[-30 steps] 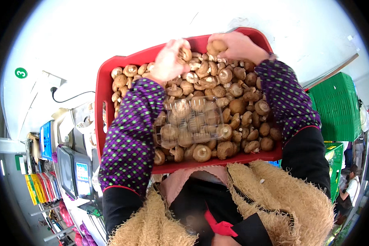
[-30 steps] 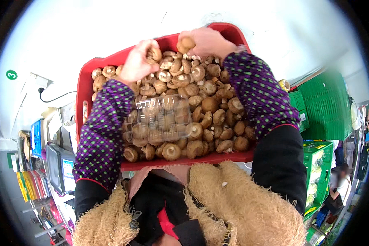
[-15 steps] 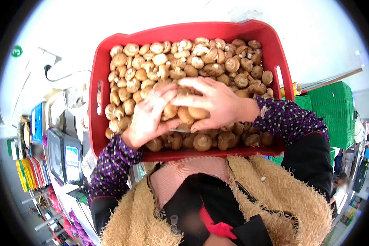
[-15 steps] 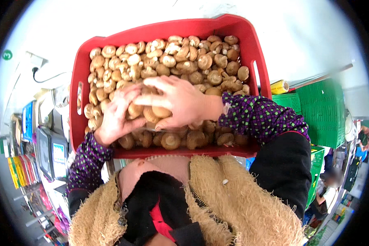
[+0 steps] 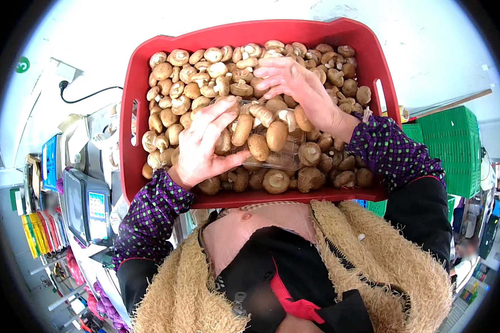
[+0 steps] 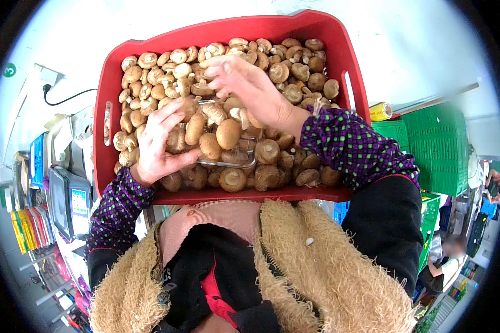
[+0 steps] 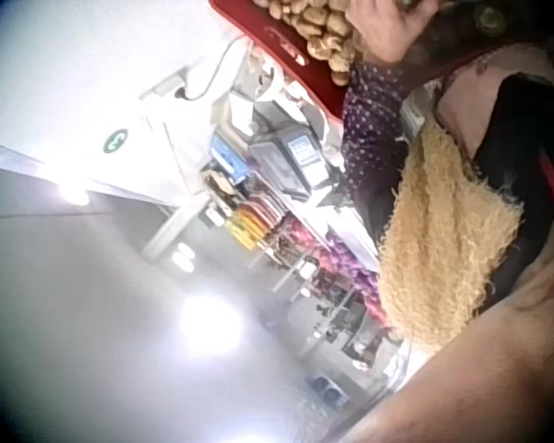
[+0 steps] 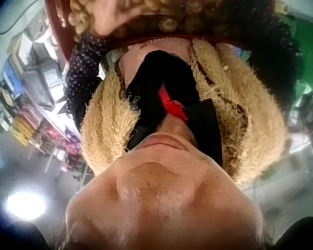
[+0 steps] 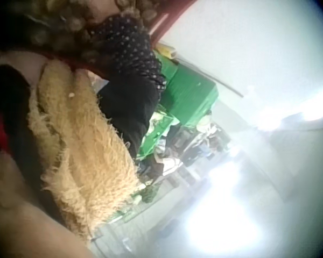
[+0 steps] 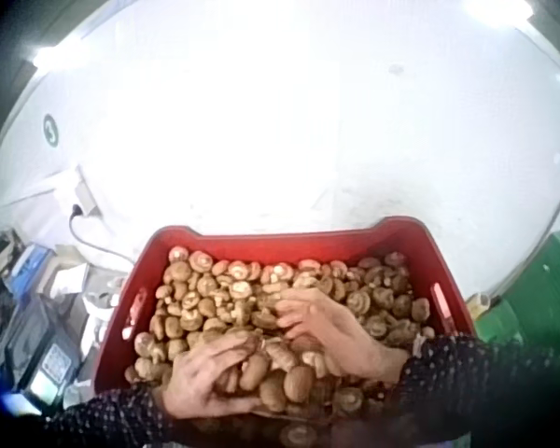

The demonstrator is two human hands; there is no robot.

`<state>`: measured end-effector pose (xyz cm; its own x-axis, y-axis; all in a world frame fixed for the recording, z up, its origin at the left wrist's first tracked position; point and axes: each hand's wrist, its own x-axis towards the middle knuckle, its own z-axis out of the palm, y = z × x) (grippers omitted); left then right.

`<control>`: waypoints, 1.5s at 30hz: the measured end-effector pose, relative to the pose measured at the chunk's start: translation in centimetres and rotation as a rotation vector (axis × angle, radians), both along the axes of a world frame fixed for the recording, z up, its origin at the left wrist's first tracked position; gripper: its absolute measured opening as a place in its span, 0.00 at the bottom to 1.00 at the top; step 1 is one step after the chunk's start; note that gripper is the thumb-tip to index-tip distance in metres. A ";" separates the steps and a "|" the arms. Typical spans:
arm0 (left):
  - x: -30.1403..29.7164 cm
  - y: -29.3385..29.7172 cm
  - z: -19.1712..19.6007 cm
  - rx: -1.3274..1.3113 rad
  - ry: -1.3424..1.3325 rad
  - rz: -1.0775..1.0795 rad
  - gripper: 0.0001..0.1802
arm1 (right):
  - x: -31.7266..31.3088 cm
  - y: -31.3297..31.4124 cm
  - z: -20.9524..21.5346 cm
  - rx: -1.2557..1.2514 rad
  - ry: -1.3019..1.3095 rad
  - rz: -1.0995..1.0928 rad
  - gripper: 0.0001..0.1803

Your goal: The person repeatedly scoops mushrooms from a red bin into clear plastic containers, weighs them on a digital scale, seals them with a vacuum sealer, and applies labels. The process is repeated multiple times to produce several packaged units.

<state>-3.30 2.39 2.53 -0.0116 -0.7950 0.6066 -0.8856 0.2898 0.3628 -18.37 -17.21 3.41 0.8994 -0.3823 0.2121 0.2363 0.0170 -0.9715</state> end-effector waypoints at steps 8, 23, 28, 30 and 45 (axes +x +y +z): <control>-0.3 -0.2 -0.6 0.235 -0.005 0.070 0.51 | 0.1 0.4 0.6 0.153 0.054 0.032 0.27; -2.3 1.0 -1.8 0.176 0.182 0.195 0.50 | -8.3 -0.8 4.4 -0.844 0.229 -0.163 0.21; -2.0 1.1 -1.9 0.169 0.163 0.180 0.51 | -6.9 -0.9 3.2 -0.686 0.268 0.102 0.16; -2.1 1.0 -2.1 0.172 0.185 0.182 0.51 | -5.9 -5.2 3.0 -0.734 0.533 -0.245 0.18; -1.7 1.2 -2.6 0.136 0.300 0.192 0.60 | -4.3 -8.9 0.7 -0.989 0.482 -0.233 0.20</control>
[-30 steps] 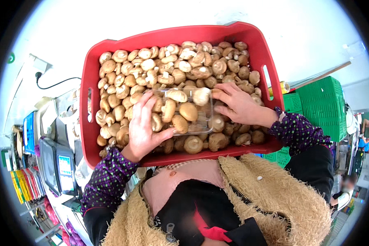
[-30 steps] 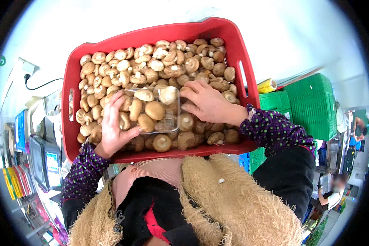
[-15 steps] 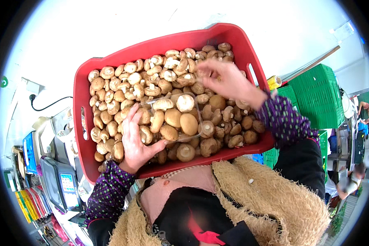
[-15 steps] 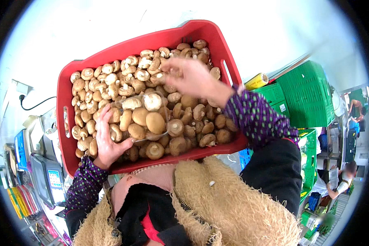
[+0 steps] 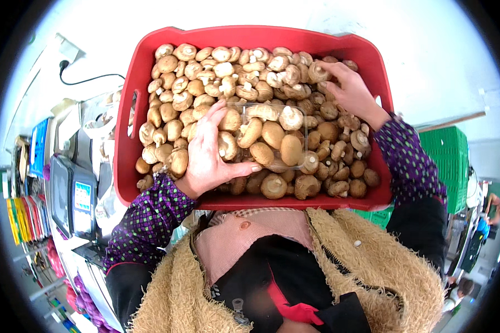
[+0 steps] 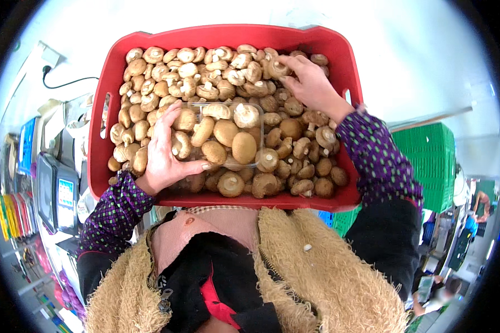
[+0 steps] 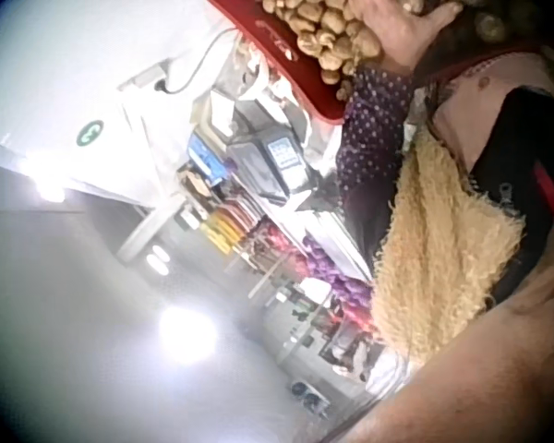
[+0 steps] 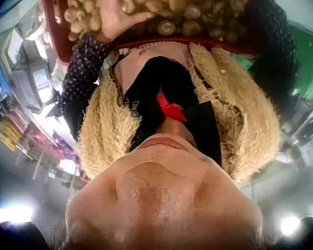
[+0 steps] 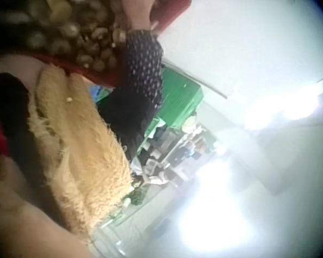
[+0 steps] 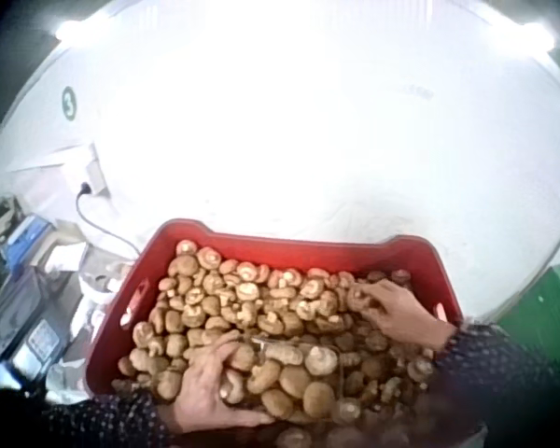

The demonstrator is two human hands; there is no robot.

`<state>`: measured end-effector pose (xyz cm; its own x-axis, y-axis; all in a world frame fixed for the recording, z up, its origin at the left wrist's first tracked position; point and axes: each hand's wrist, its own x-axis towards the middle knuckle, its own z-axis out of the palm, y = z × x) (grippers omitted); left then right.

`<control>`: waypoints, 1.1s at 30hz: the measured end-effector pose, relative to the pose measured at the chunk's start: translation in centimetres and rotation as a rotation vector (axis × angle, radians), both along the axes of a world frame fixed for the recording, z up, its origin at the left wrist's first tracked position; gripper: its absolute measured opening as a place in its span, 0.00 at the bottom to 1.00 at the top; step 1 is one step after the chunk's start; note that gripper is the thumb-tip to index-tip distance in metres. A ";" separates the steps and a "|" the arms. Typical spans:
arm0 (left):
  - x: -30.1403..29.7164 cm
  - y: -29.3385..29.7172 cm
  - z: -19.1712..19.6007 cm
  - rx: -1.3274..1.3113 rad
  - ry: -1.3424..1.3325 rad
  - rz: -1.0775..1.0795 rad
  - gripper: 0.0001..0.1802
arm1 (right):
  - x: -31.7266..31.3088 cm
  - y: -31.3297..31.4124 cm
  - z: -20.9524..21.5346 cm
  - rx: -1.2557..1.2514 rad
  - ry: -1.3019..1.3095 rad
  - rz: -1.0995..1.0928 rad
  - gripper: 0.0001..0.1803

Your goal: The person repeatedly scoops mushrooms from a red bin into clear plastic containers, weighs them on a digital scale, seals them with a vacuum sealer, and applies labels. The process is repeated multiple times to produce several packaged units.

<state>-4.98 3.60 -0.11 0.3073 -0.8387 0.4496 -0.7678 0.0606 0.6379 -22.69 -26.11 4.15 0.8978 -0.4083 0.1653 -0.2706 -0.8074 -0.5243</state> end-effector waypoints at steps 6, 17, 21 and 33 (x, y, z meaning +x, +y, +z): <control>0.1 0.5 -0.1 0.011 0.091 -0.006 0.64 | 5.0 9.4 5.3 0.658 0.353 0.503 0.17; 1.0 0.1 -0.9 -0.121 -0.056 -0.067 0.47 | 7.8 11.7 2.7 0.355 0.194 0.554 0.20; 0.4 0.1 -0.7 -0.019 -0.066 -0.029 0.35 | 5.7 13.2 4.1 -0.288 -0.055 0.338 0.16; 1.0 -0.1 -0.8 -0.071 -0.018 -0.065 0.36 | 4.7 20.5 0.7 -0.307 -0.373 0.928 0.13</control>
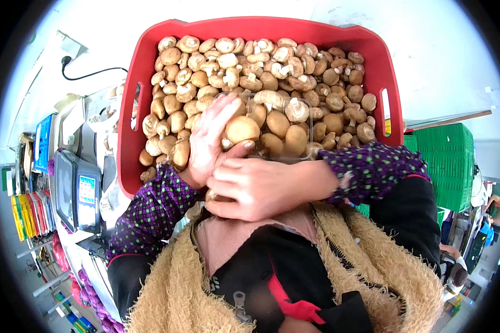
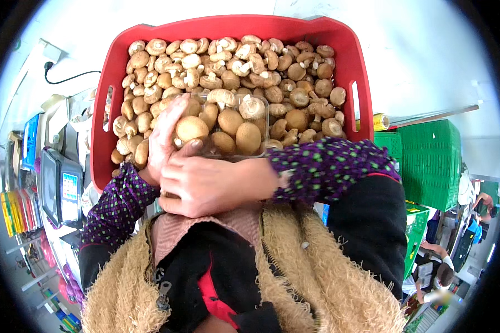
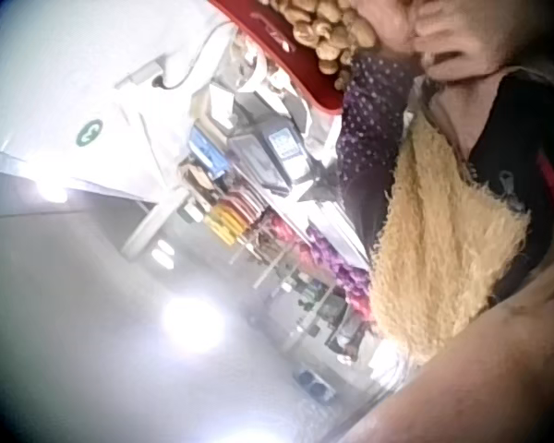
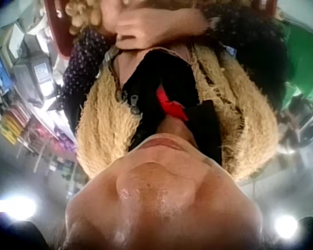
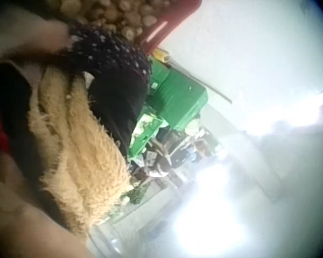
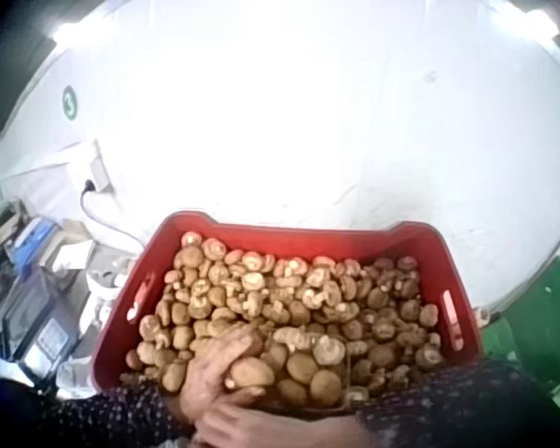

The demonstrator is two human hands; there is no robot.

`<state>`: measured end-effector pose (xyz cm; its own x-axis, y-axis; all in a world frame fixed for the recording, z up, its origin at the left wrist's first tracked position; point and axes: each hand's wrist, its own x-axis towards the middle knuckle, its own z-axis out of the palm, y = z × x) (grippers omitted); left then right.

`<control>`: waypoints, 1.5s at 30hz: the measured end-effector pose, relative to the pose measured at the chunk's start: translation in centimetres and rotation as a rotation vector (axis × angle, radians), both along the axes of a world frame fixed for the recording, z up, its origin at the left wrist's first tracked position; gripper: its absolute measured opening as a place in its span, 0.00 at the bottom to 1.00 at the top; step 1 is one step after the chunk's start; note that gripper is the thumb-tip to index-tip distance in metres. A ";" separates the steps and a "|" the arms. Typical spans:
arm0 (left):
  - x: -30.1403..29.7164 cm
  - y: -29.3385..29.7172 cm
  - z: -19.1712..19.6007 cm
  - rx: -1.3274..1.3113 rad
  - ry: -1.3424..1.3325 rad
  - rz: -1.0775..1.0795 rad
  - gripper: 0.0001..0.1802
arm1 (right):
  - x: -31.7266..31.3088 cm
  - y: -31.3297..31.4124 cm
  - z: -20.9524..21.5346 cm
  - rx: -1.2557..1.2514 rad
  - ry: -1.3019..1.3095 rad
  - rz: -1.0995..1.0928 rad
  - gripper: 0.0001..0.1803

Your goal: The person repeatedly scoops mushrooms from a red bin into clear plastic containers, weighs them on a digital scale, seals them with a vacuum sealer, and applies labels. The process is repeated multiple times to produce several packaged units.

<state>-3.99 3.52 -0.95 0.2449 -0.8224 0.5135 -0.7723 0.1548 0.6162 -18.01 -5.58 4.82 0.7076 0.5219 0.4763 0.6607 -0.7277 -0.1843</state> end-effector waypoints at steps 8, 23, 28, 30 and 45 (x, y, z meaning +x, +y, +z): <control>-0.5 0.4 1.1 0.065 -0.116 -0.024 0.29 | -3.3 -9.8 3.3 0.856 0.863 -0.656 0.15; -0.3 0.0 0.3 0.016 0.000 -0.058 0.29 | -1.1 -21.6 -3.0 -0.170 0.253 -1.030 0.21; -0.2 0.1 0.0 0.016 0.048 -0.049 0.34 | -0.7 -23.1 -4.4 -0.244 0.216 -0.843 0.22; 0.0 0.4 -0.3 0.000 0.040 -0.034 0.40 | 0.5 -21.0 0.3 -0.046 0.397 -1.024 0.22; -0.4 0.3 0.5 0.009 0.027 0.018 0.51 | 4.3 -10.8 2.0 0.127 0.267 -0.082 0.11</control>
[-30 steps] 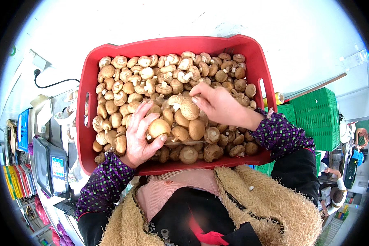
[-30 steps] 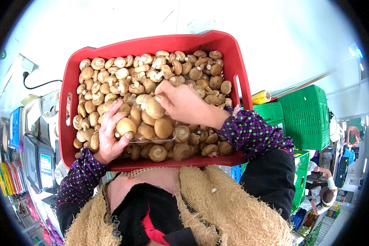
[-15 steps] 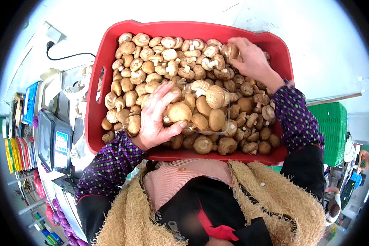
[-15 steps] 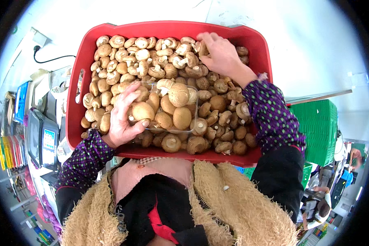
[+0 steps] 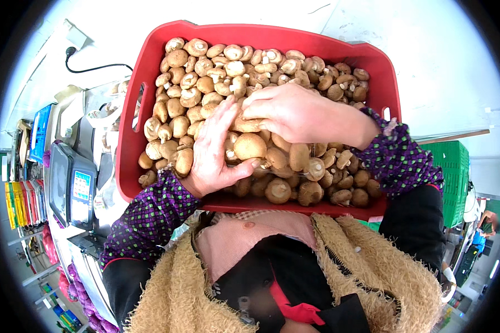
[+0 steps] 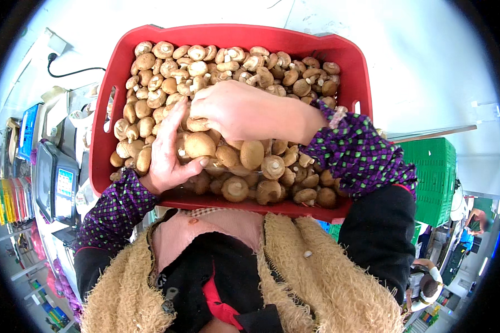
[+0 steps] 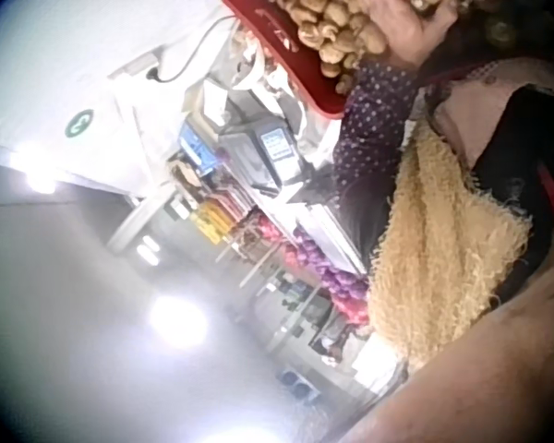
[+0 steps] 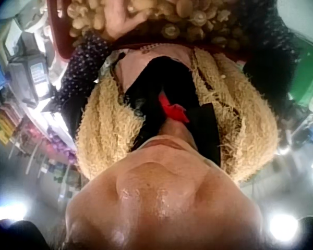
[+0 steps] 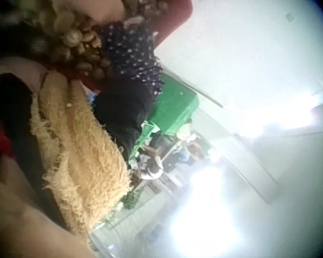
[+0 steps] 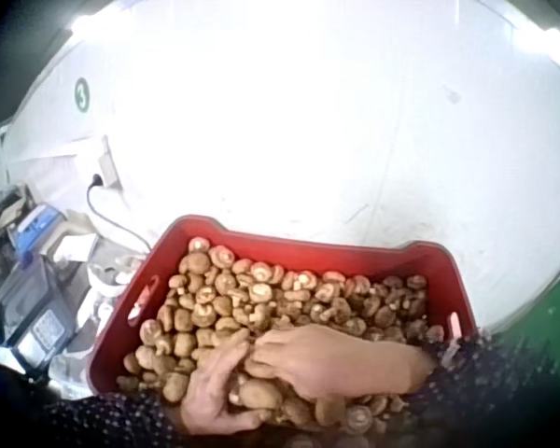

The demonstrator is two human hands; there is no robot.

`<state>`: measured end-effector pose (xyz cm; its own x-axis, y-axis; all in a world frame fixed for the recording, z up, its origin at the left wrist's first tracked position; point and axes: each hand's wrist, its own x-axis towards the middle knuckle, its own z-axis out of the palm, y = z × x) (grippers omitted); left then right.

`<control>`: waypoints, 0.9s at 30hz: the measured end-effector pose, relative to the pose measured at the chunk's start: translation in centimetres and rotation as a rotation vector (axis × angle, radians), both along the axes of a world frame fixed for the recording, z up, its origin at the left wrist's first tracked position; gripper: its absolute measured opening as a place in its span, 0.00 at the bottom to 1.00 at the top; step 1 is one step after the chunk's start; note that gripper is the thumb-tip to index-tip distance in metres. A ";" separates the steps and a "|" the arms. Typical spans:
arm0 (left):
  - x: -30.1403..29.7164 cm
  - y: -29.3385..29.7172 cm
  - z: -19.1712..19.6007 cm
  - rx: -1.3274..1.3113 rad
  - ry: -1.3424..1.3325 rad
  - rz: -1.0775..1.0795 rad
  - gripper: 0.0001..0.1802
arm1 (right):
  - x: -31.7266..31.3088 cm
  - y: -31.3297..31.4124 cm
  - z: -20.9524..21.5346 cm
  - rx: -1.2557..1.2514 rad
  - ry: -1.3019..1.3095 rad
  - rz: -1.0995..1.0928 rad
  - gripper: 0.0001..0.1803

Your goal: The person repeatedly scoops mushrooms from a red bin into clear plastic containers, weighs them on a digital scale, seals them with a vacuum sealer, and applies labels. The process is repeated multiple times to produce several packaged units.

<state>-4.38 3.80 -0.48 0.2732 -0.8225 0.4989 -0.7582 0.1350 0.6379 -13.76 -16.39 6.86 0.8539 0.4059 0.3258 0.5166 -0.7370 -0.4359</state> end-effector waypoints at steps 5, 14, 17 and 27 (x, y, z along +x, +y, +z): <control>0.0 0.2 0.1 0.109 -0.072 0.018 0.46 | -2.6 -0.6 2.5 -0.008 0.025 -0.255 0.07; -0.7 0.1 0.8 0.037 0.012 0.050 0.44 | -9.6 -1.5 -2.6 0.721 0.682 -0.886 0.20; -0.8 0.0 0.8 -0.039 0.081 0.037 0.46 | -10.2 -1.5 -2.6 0.861 0.660 -0.879 0.21; 2.2 3.6 6.1 -0.270 0.061 0.270 0.44 | -2.9 0.4 5.9 0.804 0.404 -0.694 0.22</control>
<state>-2.15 7.44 5.64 0.4976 -0.5580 0.6641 -0.7515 0.1049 0.6513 -16.70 -16.00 12.80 0.9145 -0.3982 -0.0721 -0.1801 -0.2409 -0.9537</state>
